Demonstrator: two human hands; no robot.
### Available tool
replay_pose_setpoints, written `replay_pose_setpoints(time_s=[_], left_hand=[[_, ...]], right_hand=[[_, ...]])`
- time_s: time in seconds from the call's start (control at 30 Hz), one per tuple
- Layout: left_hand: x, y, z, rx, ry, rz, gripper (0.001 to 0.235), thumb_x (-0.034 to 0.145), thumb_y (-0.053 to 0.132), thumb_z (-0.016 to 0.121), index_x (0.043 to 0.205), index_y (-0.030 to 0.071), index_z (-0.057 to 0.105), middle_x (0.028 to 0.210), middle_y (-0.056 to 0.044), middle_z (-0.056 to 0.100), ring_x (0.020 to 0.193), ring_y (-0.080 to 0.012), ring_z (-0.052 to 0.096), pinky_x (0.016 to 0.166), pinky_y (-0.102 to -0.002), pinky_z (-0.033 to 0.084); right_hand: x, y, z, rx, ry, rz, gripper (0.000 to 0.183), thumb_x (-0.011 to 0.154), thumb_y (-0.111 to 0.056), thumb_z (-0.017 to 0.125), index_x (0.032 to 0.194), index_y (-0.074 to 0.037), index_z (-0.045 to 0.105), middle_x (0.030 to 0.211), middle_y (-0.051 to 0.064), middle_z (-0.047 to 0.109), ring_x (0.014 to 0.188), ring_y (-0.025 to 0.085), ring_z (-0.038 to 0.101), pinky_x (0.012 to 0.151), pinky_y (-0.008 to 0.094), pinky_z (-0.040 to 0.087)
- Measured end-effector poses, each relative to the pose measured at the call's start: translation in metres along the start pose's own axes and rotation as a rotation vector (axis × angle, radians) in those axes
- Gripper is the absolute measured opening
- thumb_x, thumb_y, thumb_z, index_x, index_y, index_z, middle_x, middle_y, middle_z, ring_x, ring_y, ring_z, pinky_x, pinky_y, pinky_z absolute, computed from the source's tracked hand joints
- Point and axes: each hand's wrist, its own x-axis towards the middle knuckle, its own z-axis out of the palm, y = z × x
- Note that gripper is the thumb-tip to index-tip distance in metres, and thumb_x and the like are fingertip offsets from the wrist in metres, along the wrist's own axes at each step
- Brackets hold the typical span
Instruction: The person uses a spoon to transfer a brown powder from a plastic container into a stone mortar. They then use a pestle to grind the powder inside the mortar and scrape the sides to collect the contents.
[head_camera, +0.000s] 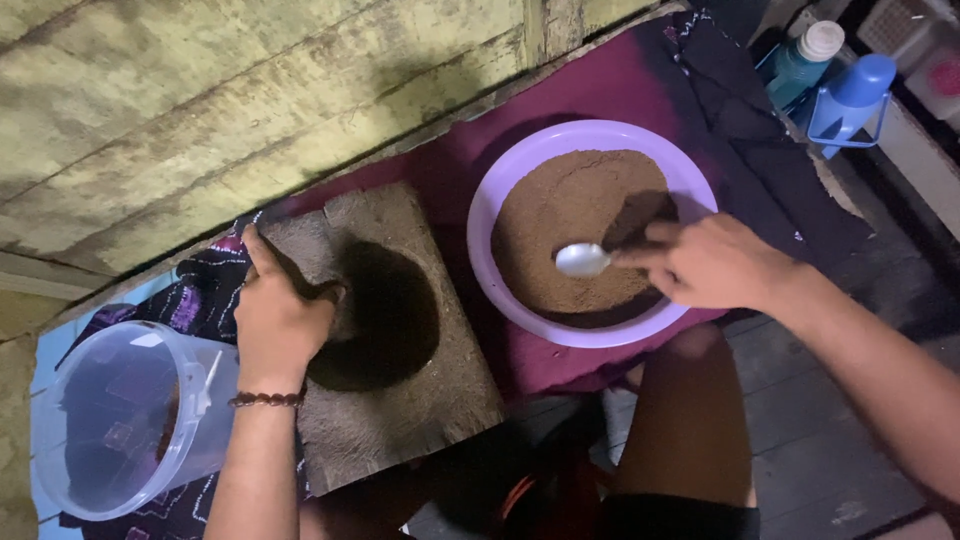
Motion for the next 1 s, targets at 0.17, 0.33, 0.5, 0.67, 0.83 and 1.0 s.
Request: replay_pose_setpoints(time_s=[0.17, 0.33, 0.5, 0.67, 0.83, 1.0], left_hand=[[-0.002, 0.004, -0.003, 0.007, 0.007, 0.008, 0.107, 0.084, 0.02, 0.078, 0.164, 0.0, 0.01, 0.139, -0.041, 0.05, 0.119, -0.0615, 0.058, 0.095, -0.068, 0.052], [0.003, -0.002, 0.002, 0.023, 0.015, 0.008, 0.11, 0.082, 0.021, 0.08, 0.164, -0.001, 0.01, 0.14, -0.041, 0.05, 0.119, -0.0615, 0.058, 0.095, -0.068, 0.052], [0.0, 0.004, -0.004, 0.038, 0.005, 0.016, 0.118, 0.08, 0.021, 0.079, 0.166, 0.0, 0.001, 0.107, -0.031, 0.067, 0.096, -0.0541, 0.065, 0.085, -0.055, 0.053], [0.002, 0.001, -0.002, 0.043, 0.018, 0.041, 0.117, 0.08, 0.023, 0.078, 0.165, 0.0, 0.001, 0.111, -0.033, 0.066, 0.098, -0.0555, 0.064, 0.084, -0.057, 0.052], [0.005, -0.002, 0.001, 0.085, 0.011, 0.044, 0.119, 0.08, 0.022, 0.078, 0.164, -0.002, -0.002, 0.128, -0.038, 0.057, 0.098, -0.0566, 0.063, 0.085, -0.058, 0.053], [0.0, 0.004, -0.004, 0.049, -0.005, 0.012, 0.116, 0.079, 0.016, 0.075, 0.165, 0.001, -0.002, 0.121, -0.037, 0.06, 0.097, -0.0565, 0.064, 0.083, -0.058, 0.053]], right_hand=[[0.004, 0.011, 0.001, -0.039, -0.031, -0.046, 0.034, 0.088, -0.03, 0.053, 0.109, -0.032, 0.081, 0.1, 0.004, 0.078, 0.079, 0.031, 0.08, 0.075, 0.042, 0.066], [0.025, 0.066, 0.049, -0.308, -0.086, 0.128, 0.039, 0.076, -0.05, 0.054, 0.079, -0.024, 0.083, 0.077, 0.008, 0.078, 0.076, 0.03, 0.078, 0.07, 0.042, 0.06], [0.028, 0.074, 0.03, -0.426, -0.119, 0.188, 0.03, 0.099, -0.043, 0.044, 0.109, -0.025, 0.065, 0.105, -0.001, 0.065, 0.063, 0.017, 0.074, 0.047, 0.033, 0.058], [0.023, 0.076, 0.031, -0.407, 0.092, 0.173, 0.039, 0.097, -0.038, 0.044, 0.132, -0.037, 0.061, 0.115, -0.001, 0.071, 0.055, 0.016, 0.076, 0.038, 0.03, 0.057], [0.017, 0.042, 0.032, -0.242, -0.287, 0.206, 0.058, 0.104, -0.046, 0.035, 0.055, -0.028, 0.062, 0.043, -0.014, 0.046, 0.039, 0.001, 0.053, 0.042, 0.019, 0.045], [0.024, 0.027, 0.055, -0.101, -0.059, -0.199, 0.048, 0.095, -0.03, 0.046, 0.14, -0.043, 0.059, 0.115, 0.002, 0.071, 0.048, 0.014, 0.07, 0.038, 0.033, 0.057]])
